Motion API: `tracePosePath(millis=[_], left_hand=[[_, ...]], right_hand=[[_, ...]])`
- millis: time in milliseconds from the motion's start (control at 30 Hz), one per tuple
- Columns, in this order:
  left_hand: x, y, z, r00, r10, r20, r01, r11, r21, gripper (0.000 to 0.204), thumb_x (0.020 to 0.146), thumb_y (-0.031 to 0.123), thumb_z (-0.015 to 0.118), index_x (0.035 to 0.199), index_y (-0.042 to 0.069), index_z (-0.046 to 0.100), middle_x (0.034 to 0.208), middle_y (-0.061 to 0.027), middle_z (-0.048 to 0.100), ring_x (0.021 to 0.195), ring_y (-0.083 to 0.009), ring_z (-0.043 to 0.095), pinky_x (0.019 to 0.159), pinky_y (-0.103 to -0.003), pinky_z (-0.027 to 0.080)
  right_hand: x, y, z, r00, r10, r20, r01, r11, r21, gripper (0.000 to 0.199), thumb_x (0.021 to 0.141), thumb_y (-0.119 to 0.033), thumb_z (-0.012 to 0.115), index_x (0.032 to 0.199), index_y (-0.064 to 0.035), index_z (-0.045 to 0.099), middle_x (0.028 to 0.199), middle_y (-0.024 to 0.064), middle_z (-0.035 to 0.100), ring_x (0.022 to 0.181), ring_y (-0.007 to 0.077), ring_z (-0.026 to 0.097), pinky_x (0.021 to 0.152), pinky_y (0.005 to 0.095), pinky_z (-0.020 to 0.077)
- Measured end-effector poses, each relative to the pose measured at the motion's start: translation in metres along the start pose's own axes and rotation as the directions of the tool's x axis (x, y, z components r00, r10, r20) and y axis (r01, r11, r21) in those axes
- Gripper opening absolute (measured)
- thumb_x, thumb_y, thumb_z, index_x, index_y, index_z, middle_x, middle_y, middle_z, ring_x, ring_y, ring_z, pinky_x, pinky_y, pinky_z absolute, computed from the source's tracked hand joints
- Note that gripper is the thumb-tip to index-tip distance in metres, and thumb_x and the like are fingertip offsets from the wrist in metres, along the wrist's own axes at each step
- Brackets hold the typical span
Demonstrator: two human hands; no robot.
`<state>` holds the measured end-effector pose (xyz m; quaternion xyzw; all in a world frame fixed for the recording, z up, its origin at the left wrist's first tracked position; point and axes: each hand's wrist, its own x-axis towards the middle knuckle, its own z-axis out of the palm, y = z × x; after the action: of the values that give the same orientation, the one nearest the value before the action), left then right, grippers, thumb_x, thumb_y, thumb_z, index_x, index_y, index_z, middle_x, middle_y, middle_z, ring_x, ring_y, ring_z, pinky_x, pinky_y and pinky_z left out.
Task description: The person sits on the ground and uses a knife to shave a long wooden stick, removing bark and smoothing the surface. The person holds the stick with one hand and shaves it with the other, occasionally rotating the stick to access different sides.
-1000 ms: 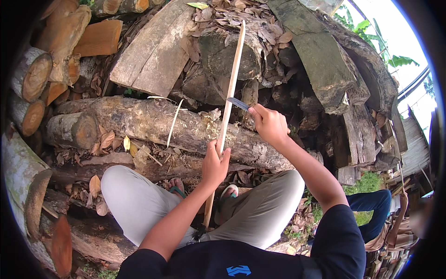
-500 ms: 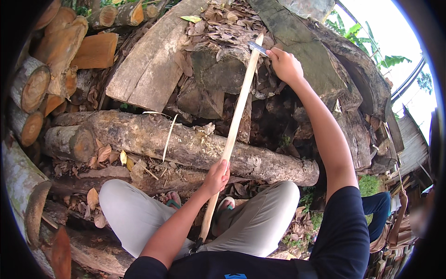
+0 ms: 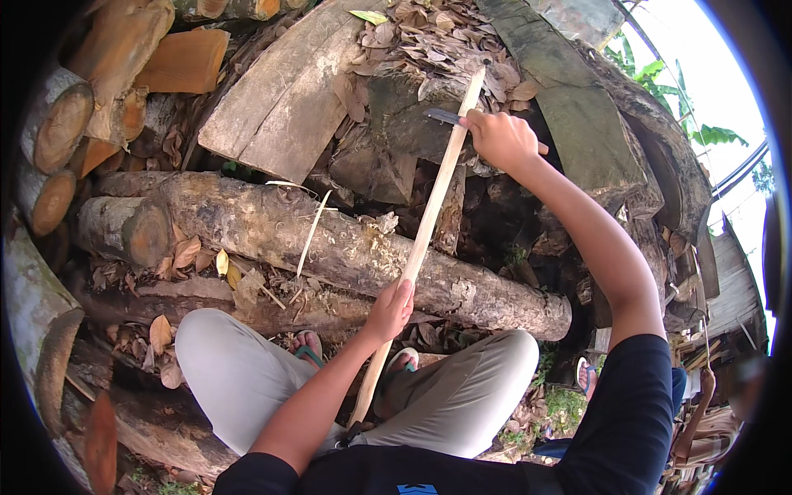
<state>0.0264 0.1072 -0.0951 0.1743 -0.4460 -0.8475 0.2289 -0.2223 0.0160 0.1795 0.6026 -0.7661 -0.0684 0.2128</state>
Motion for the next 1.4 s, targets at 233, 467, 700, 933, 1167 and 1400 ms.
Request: tracePosePath(millis=[233,467,700,933,1167,1400], left_hand=[[-0.004,0.009,0.004,1.000,-0.004,-0.013,0.003,0.999,-0.051,0.039,0.112,0.045,0.041,0.099,0.009,0.050,0.068,0.0039,0.042,0.052,-0.0043,0.036,0.044,-0.022,0.032],[-0.002,0.007,0.008,1.000,0.006,-0.029,-0.006,1.000,-0.007,0.038,0.112,0.044,0.042,0.098,0.009,0.049,0.068,0.0043,0.042,0.054,-0.0046,0.037,0.046,-0.022,0.033],[-0.002,0.001,0.011,1.000,-0.005,-0.020,0.005,1.000,-0.006,0.037,0.112,0.042,0.043,0.099,0.009,0.050,0.067,0.0042,0.042,0.053,-0.0041,0.038,0.046,-0.022,0.034],[0.000,-0.005,0.012,0.997,0.023,-0.068,-0.023,1.000,0.004,0.030,0.111,0.037,0.048,0.100,0.009,0.052,0.069,0.0051,0.044,0.054,-0.0029,0.038,0.046,-0.021,0.033],[-0.003,-0.001,0.011,0.993,0.090,-0.078,-0.079,0.987,0.142,0.034,0.111,0.040,0.046,0.101,0.008,0.052,0.069,0.0045,0.045,0.054,-0.0041,0.040,0.047,-0.023,0.034],[-0.001,-0.004,0.010,0.987,0.120,-0.105,-0.095,0.970,0.224,0.036,0.112,0.040,0.045,0.102,0.006,0.053,0.067,0.0038,0.046,0.053,-0.0054,0.042,0.048,-0.024,0.036]], right_hand=[[-0.017,-0.019,-0.003,0.998,0.038,0.056,-0.039,0.999,0.021,0.037,0.107,-0.041,0.046,0.111,-0.0146,0.073,0.092,0.0218,0.074,0.085,0.0437,0.073,0.077,0.0529,0.0589],[-0.026,-0.005,0.000,0.998,0.061,0.025,-0.062,0.995,0.077,0.031,0.105,-0.038,0.050,0.112,-0.0173,0.072,0.086,0.0238,0.073,0.083,0.0439,0.073,0.077,0.0539,0.0579],[-0.030,0.000,0.014,0.986,0.132,-0.099,-0.123,0.988,0.093,0.031,0.106,-0.040,0.050,0.110,-0.0173,0.071,0.078,0.0218,0.071,0.074,0.0434,0.071,0.068,0.0555,0.0573],[-0.032,0.007,-0.006,0.971,0.227,-0.074,-0.220,0.971,0.089,0.031,0.105,-0.038,0.050,0.109,-0.0157,0.072,0.080,0.0199,0.073,0.078,0.0414,0.073,0.070,0.0539,0.0589],[-0.051,-0.011,-0.006,0.981,0.194,-0.029,-0.188,0.972,0.138,0.030,0.105,-0.036,0.051,0.106,-0.0124,0.069,0.077,0.0218,0.071,0.075,0.0435,0.073,0.066,0.0540,0.0585],[-0.085,-0.042,0.019,0.998,0.045,0.034,-0.051,0.984,0.172,0.028,0.104,-0.034,0.050,0.110,-0.0180,0.072,0.077,0.0193,0.072,0.069,0.0408,0.073,0.064,0.0528,0.0593]])
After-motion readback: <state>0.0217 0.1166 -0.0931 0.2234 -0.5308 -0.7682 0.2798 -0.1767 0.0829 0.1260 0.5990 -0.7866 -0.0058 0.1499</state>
